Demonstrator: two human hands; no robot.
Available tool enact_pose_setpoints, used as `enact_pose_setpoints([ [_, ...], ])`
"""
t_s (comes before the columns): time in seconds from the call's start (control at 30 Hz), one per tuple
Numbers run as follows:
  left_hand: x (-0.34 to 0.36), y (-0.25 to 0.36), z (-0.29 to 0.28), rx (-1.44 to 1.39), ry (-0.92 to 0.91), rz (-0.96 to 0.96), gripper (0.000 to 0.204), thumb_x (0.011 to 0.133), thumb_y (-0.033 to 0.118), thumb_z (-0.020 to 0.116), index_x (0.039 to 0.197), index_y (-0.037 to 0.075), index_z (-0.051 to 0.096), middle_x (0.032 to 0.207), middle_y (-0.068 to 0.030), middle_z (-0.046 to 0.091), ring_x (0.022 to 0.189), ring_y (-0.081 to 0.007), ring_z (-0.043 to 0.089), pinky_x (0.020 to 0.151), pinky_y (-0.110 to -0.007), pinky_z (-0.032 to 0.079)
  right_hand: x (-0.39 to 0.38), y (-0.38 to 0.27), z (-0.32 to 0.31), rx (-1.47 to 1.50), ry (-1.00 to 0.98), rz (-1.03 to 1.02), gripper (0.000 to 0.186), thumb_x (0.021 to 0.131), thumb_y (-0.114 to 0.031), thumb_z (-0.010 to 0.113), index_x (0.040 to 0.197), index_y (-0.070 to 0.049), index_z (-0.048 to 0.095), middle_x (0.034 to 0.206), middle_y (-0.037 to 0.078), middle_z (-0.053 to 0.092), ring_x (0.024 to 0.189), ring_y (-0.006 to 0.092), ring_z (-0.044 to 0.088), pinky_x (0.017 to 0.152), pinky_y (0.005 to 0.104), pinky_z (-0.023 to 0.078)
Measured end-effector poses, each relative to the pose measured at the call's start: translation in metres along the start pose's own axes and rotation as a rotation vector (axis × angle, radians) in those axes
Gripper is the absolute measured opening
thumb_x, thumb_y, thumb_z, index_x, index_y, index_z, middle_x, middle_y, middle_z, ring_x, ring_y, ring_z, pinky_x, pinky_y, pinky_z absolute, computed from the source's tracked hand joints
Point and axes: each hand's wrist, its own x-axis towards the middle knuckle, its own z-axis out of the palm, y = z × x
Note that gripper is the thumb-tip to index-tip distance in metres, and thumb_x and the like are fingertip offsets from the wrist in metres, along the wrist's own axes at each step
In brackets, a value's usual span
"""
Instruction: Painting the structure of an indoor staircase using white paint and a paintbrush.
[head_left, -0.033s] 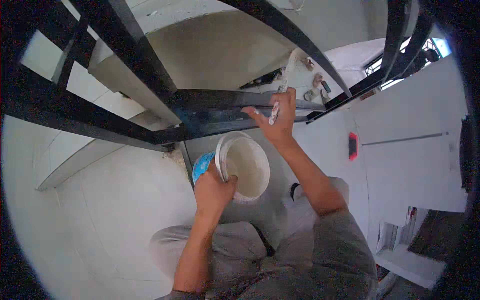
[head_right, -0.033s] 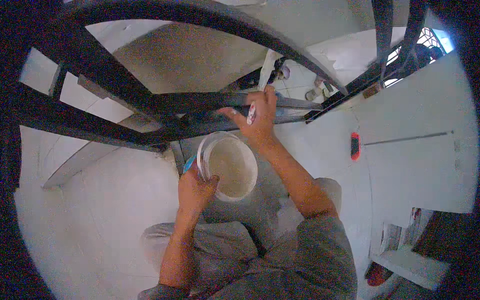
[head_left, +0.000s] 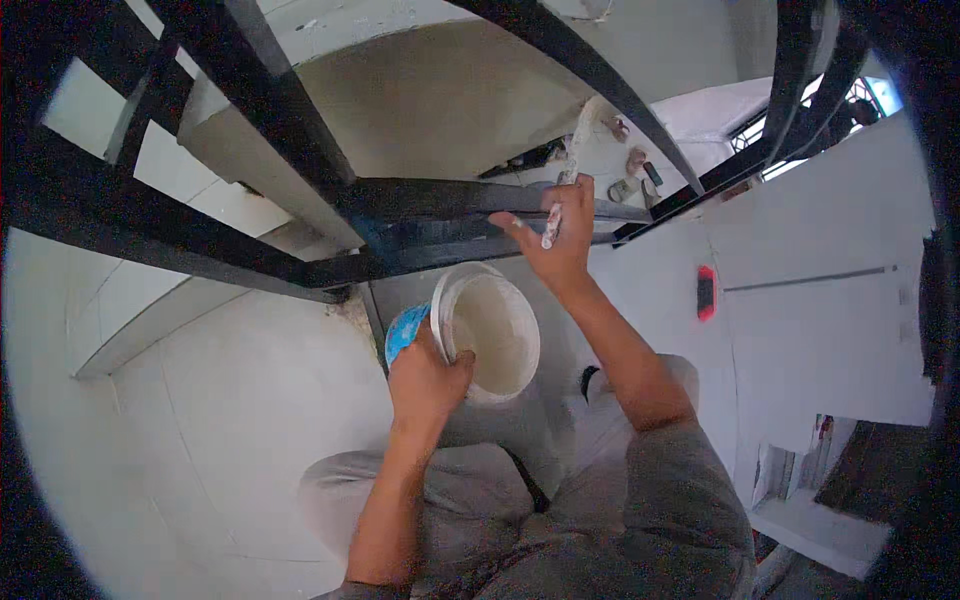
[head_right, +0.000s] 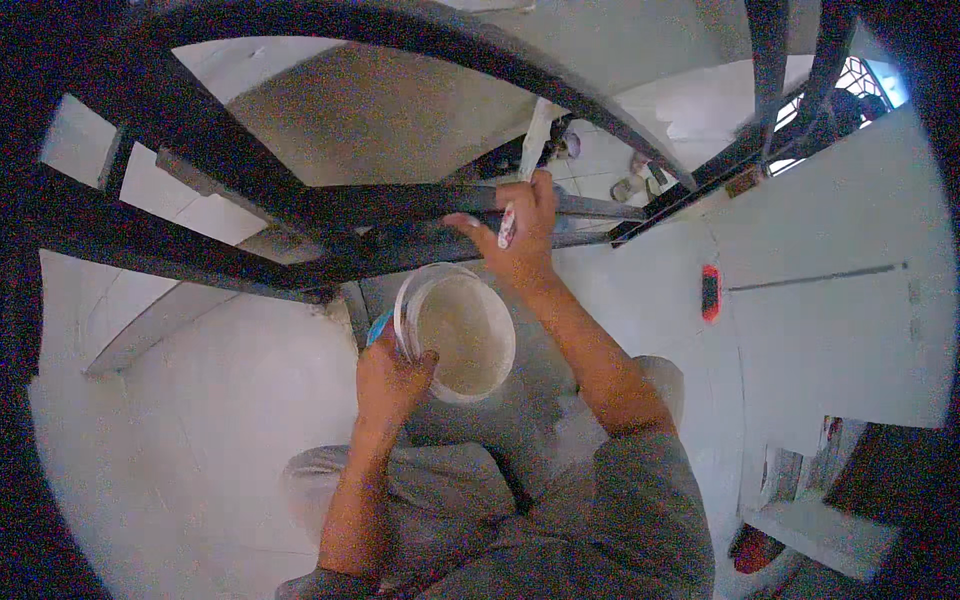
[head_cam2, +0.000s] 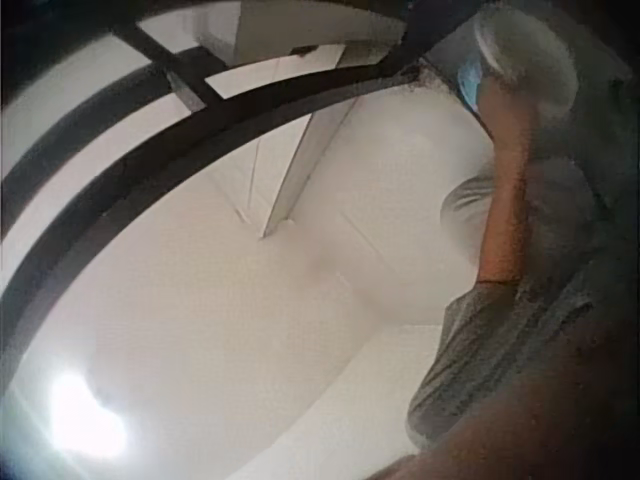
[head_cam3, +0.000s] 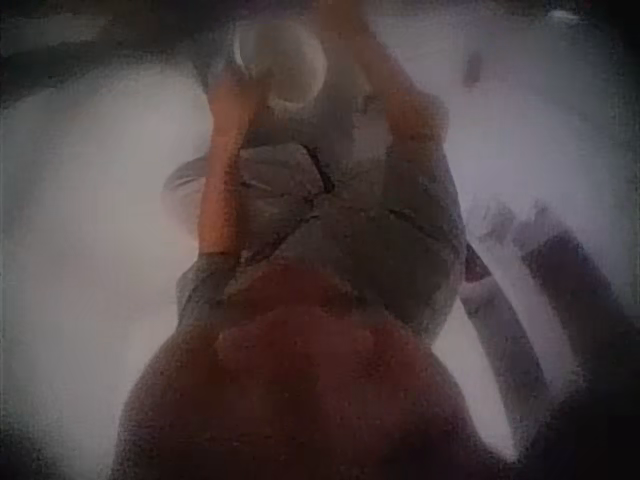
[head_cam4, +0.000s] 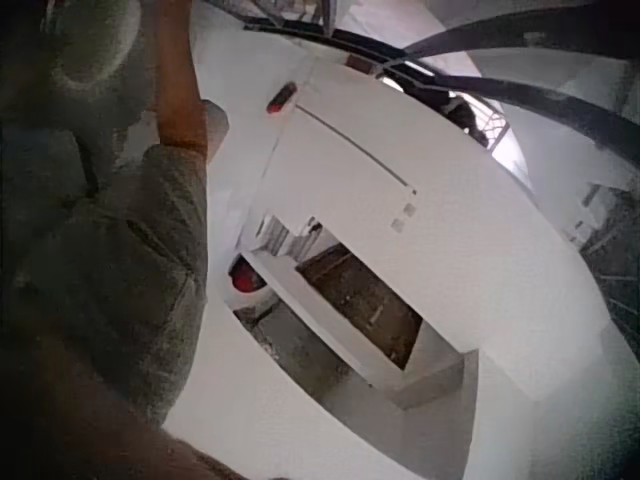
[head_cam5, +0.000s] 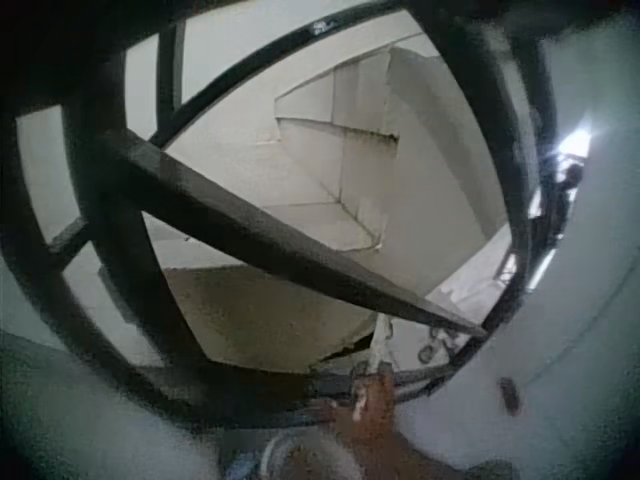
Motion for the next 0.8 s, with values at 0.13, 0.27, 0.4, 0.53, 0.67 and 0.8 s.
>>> enact_pose_setpoints([
  [0.13, -0.001, 0.005, -0.006, 0.0, -0.018, 0.003, 0.065, 0.072, 0.02, 0.077, 0.13, 0.003, 0.055, 0.095, -0.0262, 0.07, 0.087, -0.0447, 0.069, 0.077, -0.051, 0.056, 0.005, 0.01, -0.007, 0.08, 0.0, 0.014, 0.047, 0.068, -0.023, 0.091, 0.088, -0.009, 0.051, 0.083, 0.01, 0.046, 0.073, 0.0271, 0.045, 0.062, 0.0402, 0.038],
  [0.27, 0.002, 0.007, -0.005, -0.047, -0.116, -0.171, 0.06, 0.075, 0.016, 0.078, 0.131, 0.007, 0.058, 0.098, -0.0204, 0.072, 0.093, -0.0402, 0.07, 0.082, -0.046, 0.056, 0.004, 0.033, -0.018, 0.0, 0.002, -0.085, 0.046, 0.07, -0.018, 0.089, 0.088, -0.009, 0.048, 0.084, 0.011, 0.046, 0.071, 0.0256, 0.045, 0.062, 0.0378, 0.039],
  [0.4, 0.002, 0.011, -0.006, 0.014, -0.103, -0.138, 0.061, 0.075, 0.017, 0.078, 0.131, 0.006, 0.057, 0.102, -0.0216, 0.072, 0.095, -0.0405, 0.07, 0.084, -0.047, 0.056, 0.009, 0.024, -0.021, 0.062, 0.006, -0.126, 0.048, 0.071, -0.016, 0.09, 0.089, -0.009, 0.046, 0.086, 0.011, 0.047, 0.078, 0.0252, 0.048, 0.067, 0.0375, 0.041],
  [0.53, 0.0, 0.011, -0.004, 0.026, -0.043, -0.03, 0.065, 0.073, 0.021, 0.075, 0.133, 0.005, 0.055, 0.097, -0.0252, 0.071, 0.088, -0.0444, 0.069, 0.081, -0.051, 0.055, 0.012, 0.01, -0.016, 0.104, 0.005, -0.175, 0.05, 0.068, -0.019, 0.091, 0.09, -0.009, 0.047, 0.089, 0.013, 0.049, 0.081, 0.0264, 0.05, 0.067, 0.0379, 0.043],
  [0.67, -0.002, 0.013, -0.009, -0.011, -0.051, -0.066, 0.064, 0.073, 0.018, 0.079, 0.133, 0.005, 0.057, 0.109, -0.0229, 0.07, 0.1, -0.0415, 0.068, 0.088, -0.047, 0.055, -0.001, 0.022, -0.016, -0.041, -0.061, -0.031, 0.05, 0.064, -0.035, 0.092, 0.083, -0.01, 0.053, 0.096, 0.015, 0.051, 0.088, 0.0354, 0.051, 0.074, 0.0453, 0.042],
  [0.8, -0.001, 0.019, -0.01, 0.012, -0.093, -0.112, 0.065, 0.073, 0.018, 0.079, 0.133, 0.005, 0.056, 0.109, -0.0225, 0.07, 0.101, -0.0411, 0.068, 0.089, -0.047, 0.055, 0.0, 0.039, -0.029, -0.053, -0.041, -0.155, 0.052, 0.062, -0.037, 0.092, 0.082, -0.01, 0.053, 0.096, 0.015, 0.049, 0.086, 0.0353, 0.05, 0.071, 0.0457, 0.04],
])
